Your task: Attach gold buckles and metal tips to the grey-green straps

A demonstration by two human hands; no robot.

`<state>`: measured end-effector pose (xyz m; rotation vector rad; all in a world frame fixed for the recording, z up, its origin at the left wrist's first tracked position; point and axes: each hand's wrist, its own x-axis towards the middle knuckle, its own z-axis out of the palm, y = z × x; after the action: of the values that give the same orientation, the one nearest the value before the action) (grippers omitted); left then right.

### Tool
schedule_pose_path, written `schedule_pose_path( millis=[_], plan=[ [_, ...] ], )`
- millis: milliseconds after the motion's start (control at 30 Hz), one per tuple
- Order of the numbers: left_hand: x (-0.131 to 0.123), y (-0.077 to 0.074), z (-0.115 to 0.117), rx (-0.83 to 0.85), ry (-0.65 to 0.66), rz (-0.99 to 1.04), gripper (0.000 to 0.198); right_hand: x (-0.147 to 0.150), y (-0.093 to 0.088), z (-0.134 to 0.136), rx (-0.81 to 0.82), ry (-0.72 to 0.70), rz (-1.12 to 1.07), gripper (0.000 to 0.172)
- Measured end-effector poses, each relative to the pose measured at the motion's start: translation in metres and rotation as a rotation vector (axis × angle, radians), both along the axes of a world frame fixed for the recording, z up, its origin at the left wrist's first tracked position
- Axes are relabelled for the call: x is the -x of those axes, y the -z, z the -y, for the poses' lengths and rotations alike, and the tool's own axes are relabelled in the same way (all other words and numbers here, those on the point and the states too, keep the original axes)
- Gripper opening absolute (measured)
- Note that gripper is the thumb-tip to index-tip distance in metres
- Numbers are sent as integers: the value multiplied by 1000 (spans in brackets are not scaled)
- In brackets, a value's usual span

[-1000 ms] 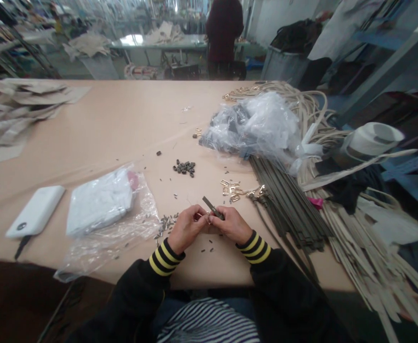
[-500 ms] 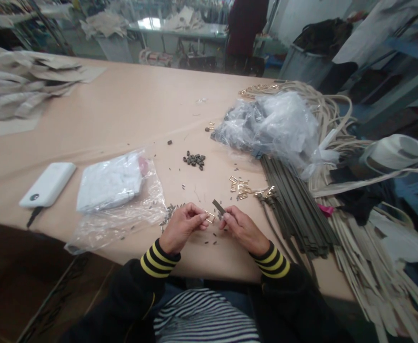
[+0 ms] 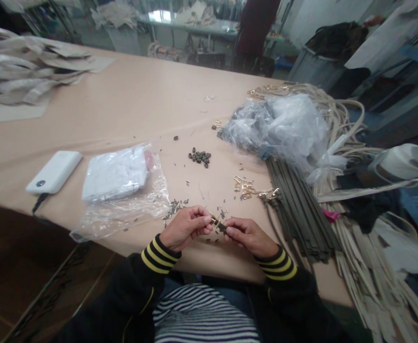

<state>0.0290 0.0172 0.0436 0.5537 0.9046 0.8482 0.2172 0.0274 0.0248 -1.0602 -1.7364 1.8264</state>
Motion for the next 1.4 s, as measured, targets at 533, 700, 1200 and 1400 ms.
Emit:
schedule_pose_path(
  millis=[533,700,1200,1400],
  plan=[
    [-14,9,6,-192,70,-163,24,17,-11,7,-133,157,73,13],
    [-11,11,5,-185,23,-210,24,20,-9,12,-158,146,8,17],
    [-15,16,13,-166,-143,-266,17,31,-2,8,-60,322,170,15],
    [-17,16,14,-192,-210,-298,16,31,-3,7,-54,314,171,11]
  ],
)
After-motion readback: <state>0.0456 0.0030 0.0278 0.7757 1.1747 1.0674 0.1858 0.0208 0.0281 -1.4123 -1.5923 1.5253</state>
